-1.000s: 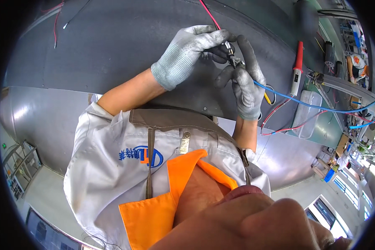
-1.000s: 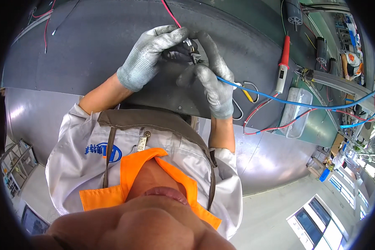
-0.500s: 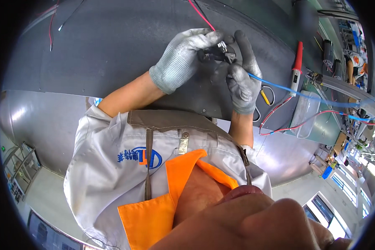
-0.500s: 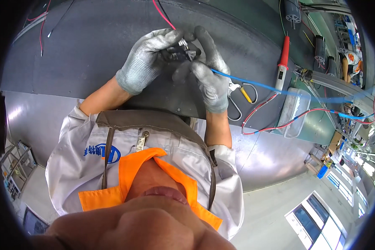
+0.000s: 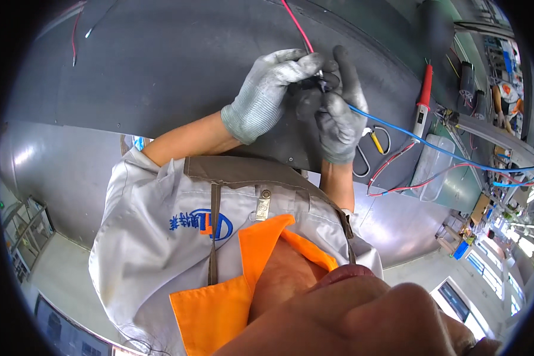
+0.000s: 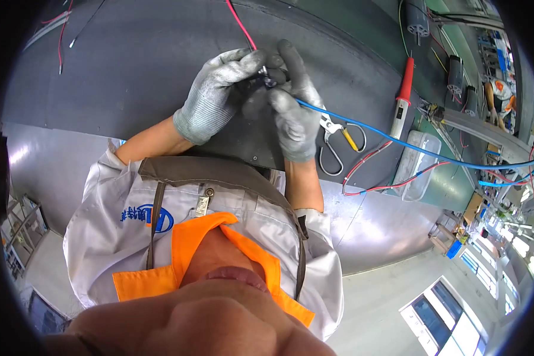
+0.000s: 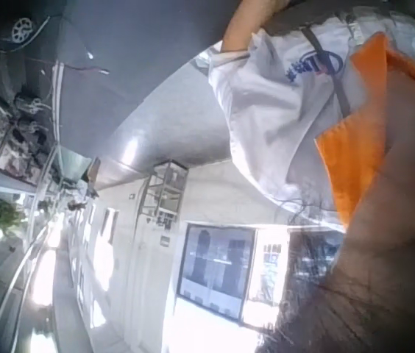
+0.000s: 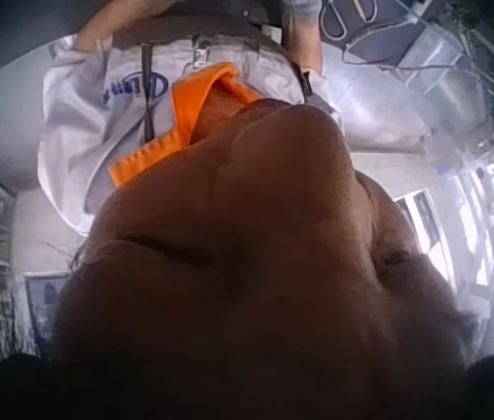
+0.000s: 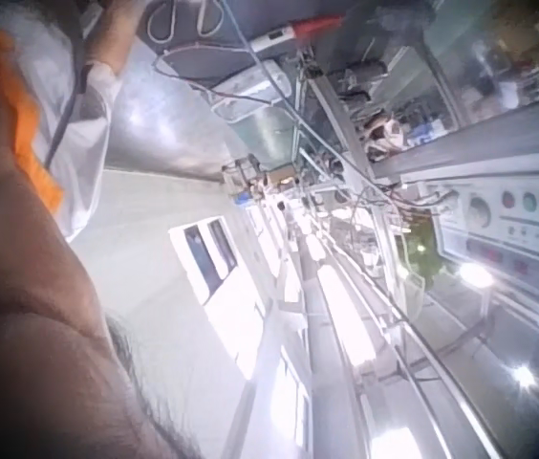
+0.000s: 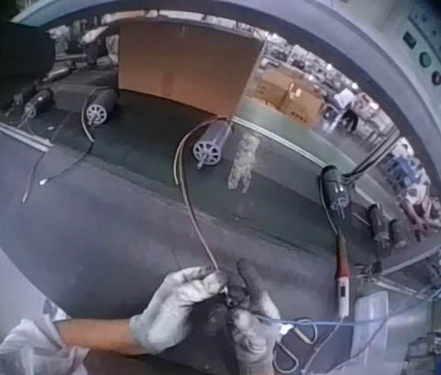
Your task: Assembling wire leads and components onto cylindrical electric motors at a factory workstation.
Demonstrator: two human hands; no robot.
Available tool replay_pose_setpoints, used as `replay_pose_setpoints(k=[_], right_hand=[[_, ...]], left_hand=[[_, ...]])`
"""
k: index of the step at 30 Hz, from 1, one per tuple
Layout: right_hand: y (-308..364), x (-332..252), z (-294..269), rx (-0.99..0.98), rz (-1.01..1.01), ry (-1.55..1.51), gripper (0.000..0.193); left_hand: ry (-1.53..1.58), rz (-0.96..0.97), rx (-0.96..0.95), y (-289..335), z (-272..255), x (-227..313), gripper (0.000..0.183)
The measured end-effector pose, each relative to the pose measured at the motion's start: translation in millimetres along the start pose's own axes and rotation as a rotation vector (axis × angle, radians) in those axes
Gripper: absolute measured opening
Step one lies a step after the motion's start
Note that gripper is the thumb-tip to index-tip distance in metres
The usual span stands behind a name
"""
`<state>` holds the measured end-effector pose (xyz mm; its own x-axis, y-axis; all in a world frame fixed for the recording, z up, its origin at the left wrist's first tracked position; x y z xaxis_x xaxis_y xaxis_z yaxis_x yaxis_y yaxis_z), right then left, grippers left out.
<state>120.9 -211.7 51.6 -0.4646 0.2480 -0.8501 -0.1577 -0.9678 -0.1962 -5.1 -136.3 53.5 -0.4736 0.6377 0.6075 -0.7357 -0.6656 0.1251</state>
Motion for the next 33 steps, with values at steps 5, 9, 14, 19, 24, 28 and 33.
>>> replay_pose_setpoints(k=[5,9,14,19,24,28,33], right_hand=[[-2,-2,5,0.017,0.126,0.056,0.082],[1,-63,-73,-0.069,-0.150,1.570,0.065],[49,-125,-236,0.697,0.566,2.141,0.055],[3,-109,-211,0.621,0.249,1.127,0.048],[-81,-82,-114,0.192,0.205,0.864,0.051],[-147,-54,-85,-0.043,0.245,0.895,0.048],[-181,-25,-101,-0.114,0.295,1.255,0.040]], left_hand=[[0.012,-0.108,-0.151,-8,-18,1,0.029],[0.064,0.079,-0.024,-20,-41,-3,0.033],[0.166,0.090,-0.085,-20,-35,18,0.022],[0.215,0.142,-0.201,-24,-63,-3,0.032],[0.166,0.097,-0.108,-12,-41,18,0.025],[0.186,0.109,-0.093,-11,-50,16,0.024],[0.244,0.058,-0.135,-17,-49,19,0.023]])
Point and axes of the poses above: each hand's wrist, its own y-axis away from the middle knuckle, its own z-axis out of the palm, x = y × z, the point moved 1 cm from there along -y, towards the middle knuckle, and after that the axes turned 8 degrees about -x, right-handed, at the moved point
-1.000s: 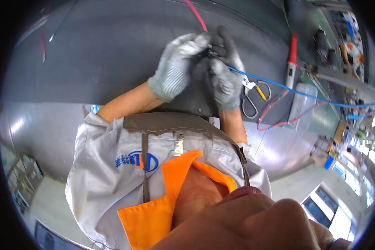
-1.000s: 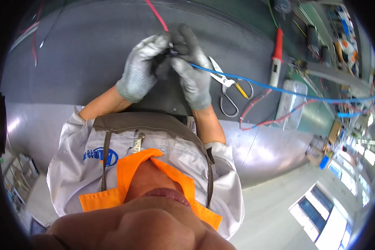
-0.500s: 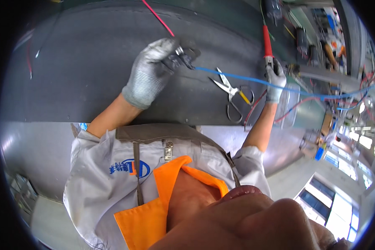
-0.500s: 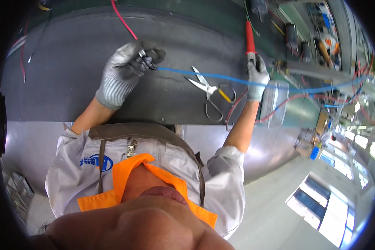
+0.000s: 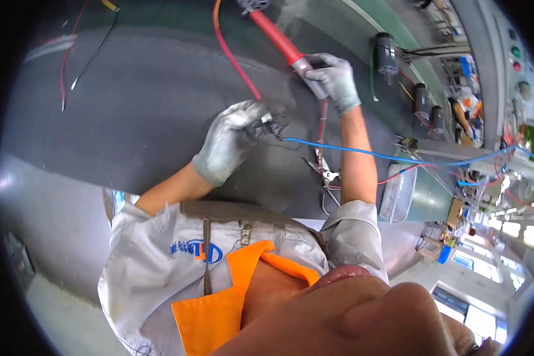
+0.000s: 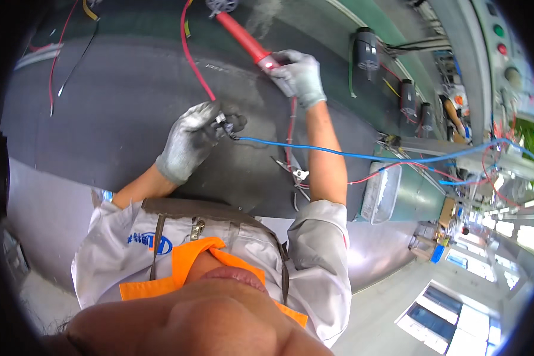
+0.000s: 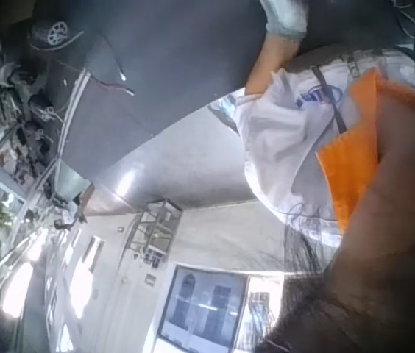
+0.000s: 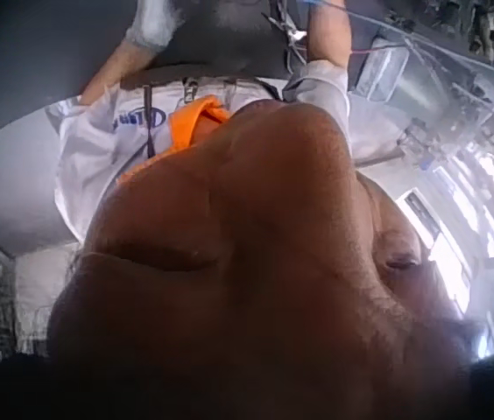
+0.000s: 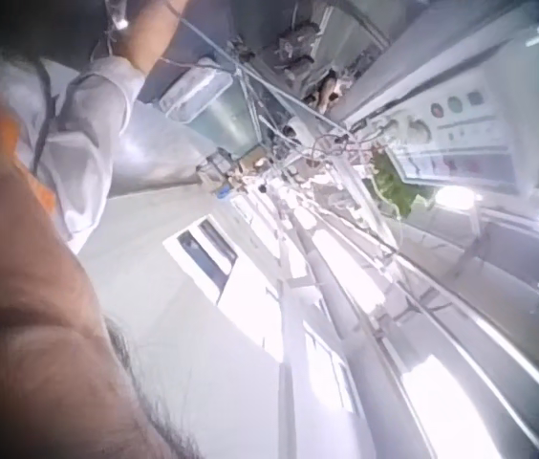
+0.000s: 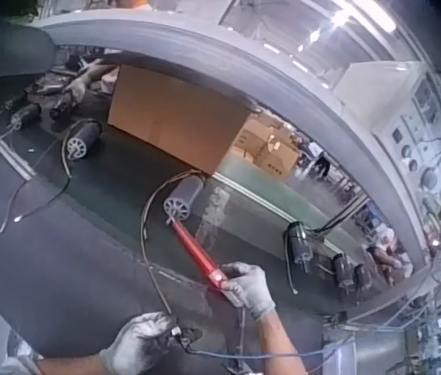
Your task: Assembling wire leads and components onto cylindrical electric motors at a factory workstation.
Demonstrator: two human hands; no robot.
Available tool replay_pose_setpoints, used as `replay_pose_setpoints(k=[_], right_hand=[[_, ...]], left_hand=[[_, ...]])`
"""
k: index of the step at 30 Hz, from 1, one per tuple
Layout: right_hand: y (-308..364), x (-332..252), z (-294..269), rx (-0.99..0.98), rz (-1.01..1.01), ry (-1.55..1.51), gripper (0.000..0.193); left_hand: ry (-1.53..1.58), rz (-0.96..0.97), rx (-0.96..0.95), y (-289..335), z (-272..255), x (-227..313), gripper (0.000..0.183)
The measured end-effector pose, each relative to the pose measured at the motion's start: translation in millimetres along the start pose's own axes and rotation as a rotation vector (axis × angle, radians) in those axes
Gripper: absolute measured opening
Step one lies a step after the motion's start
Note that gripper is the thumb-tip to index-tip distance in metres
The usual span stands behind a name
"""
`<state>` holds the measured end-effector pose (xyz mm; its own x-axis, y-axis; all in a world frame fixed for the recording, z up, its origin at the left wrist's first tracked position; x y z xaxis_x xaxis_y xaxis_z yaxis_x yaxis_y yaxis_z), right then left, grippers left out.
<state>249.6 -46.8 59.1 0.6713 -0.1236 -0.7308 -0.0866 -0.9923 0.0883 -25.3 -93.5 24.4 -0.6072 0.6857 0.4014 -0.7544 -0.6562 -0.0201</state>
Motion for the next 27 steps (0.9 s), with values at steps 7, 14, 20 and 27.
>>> replay_pose_setpoints(k=[7,14,20,27], right_hand=[[74,-17,-32,0.259,0.008,0.226,0.039],[236,57,-72,0.326,0.540,0.753,0.056],[206,-34,-1,-0.050,-0.066,-0.745,0.065],[190,-15,-25,0.119,-0.063,-0.525,0.049]], left_hand=[[0.011,0.051,0.056,2,-8,1,0.026],[0.000,-0.027,0.069,-10,1,-10,0.035],[-0.132,-0.027,0.138,-14,22,-18,0.032],[-1.959,0.306,0.869,39,-83,128,0.029]])
Point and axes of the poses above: each hand's wrist, its own y-axis away from the middle knuckle, its own z-axis out of the palm, x = y × z, the point moved 1 cm from there along -y, towards the middle knuckle, and after that the axes turned 8 degrees about -x, right-handed, at the moved point
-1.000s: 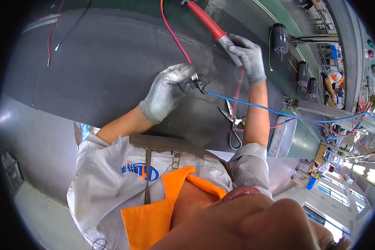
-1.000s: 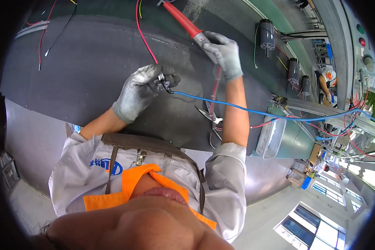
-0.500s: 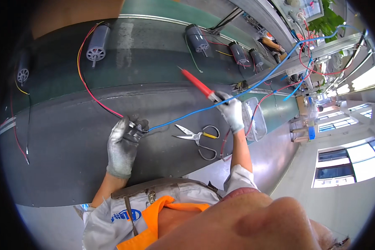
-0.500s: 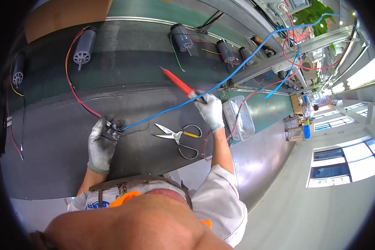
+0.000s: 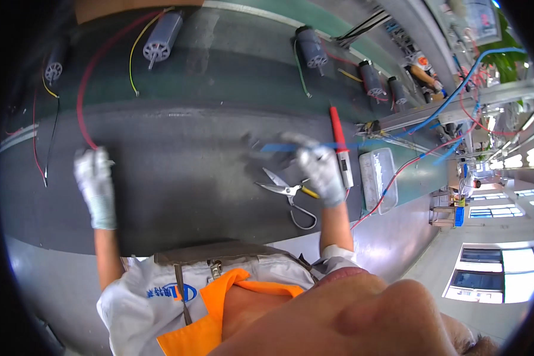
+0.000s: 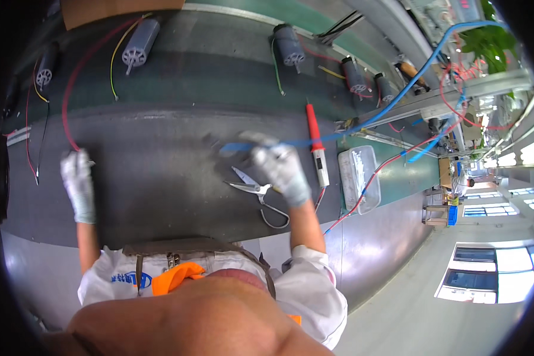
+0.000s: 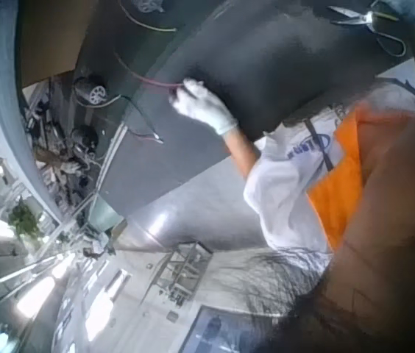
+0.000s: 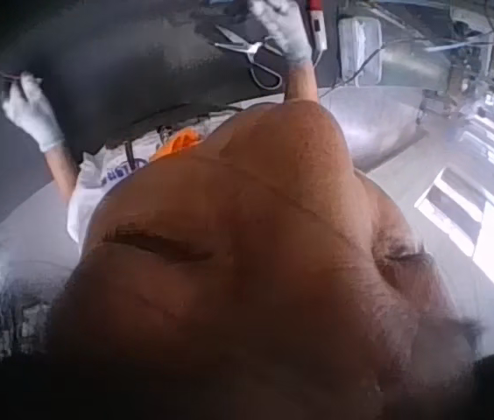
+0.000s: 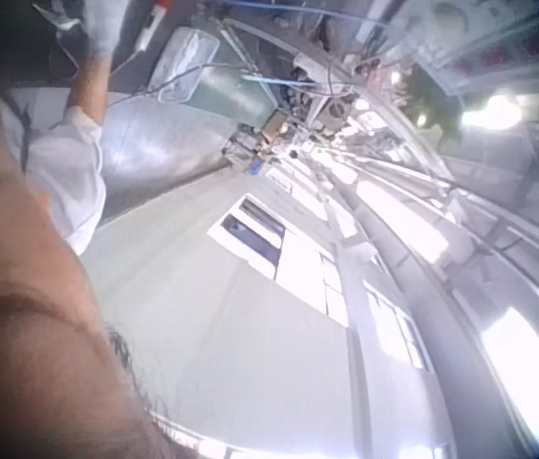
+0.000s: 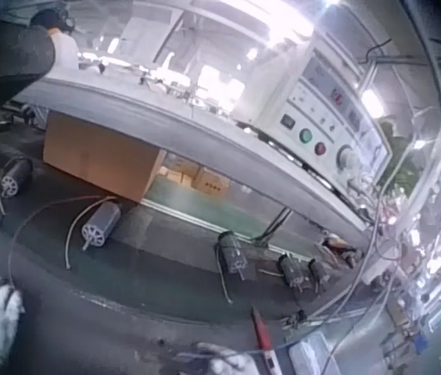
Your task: Assembling wire leads and components onto cylindrical electric motors at a factory workstation.
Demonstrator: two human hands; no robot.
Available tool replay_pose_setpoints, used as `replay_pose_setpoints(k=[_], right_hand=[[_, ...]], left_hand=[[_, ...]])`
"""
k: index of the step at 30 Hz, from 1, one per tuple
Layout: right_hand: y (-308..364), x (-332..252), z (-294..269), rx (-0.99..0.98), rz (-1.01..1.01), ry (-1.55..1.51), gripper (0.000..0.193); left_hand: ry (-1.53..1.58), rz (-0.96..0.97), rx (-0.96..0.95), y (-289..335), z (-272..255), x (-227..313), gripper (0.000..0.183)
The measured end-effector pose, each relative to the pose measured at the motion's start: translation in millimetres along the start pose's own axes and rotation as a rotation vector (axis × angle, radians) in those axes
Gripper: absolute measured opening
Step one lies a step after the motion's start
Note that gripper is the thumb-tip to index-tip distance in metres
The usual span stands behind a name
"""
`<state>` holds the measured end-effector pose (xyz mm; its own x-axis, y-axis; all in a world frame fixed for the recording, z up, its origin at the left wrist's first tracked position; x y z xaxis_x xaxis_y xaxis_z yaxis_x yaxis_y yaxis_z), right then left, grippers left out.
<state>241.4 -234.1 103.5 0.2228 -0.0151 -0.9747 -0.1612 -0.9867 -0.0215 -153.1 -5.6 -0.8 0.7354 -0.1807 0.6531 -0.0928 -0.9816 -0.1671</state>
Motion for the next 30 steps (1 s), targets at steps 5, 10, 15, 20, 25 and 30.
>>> replay_pose_setpoints(k=[5,10,15,20,25,30], right_hand=[[2,38,-53,0.055,0.394,0.306,0.033],[-118,52,-106,0.296,0.017,1.084,0.051],[-224,114,-229,0.286,0.478,1.102,0.078],[-246,153,-226,0.328,0.286,0.416,0.095],[-252,107,-97,0.452,0.373,1.284,0.074],[-181,72,10,0.349,0.356,1.286,0.065]], left_hand=[[-0.458,0.265,0.286,32,-44,4,0.046],[-0.118,1.220,-0.948,78,46,138,0.030],[0.005,1.630,-0.866,113,133,212,0.036],[0.141,1.358,-0.770,103,174,227,0.035],[0.358,1.013,-0.658,76,180,235,0.033],[0.625,0.590,-0.283,14,168,208,0.036]])
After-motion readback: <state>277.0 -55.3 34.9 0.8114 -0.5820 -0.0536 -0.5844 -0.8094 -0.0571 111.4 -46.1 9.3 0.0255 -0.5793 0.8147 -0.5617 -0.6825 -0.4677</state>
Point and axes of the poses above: each hand's wrist, its own y-axis away from the middle knuckle, its own z-axis out of the palm, x = y × z, the point moved 1 cm from there along -y, towards the middle knuckle, and after that the axes turned 8 degrees about -x, right-handed, at the moved point
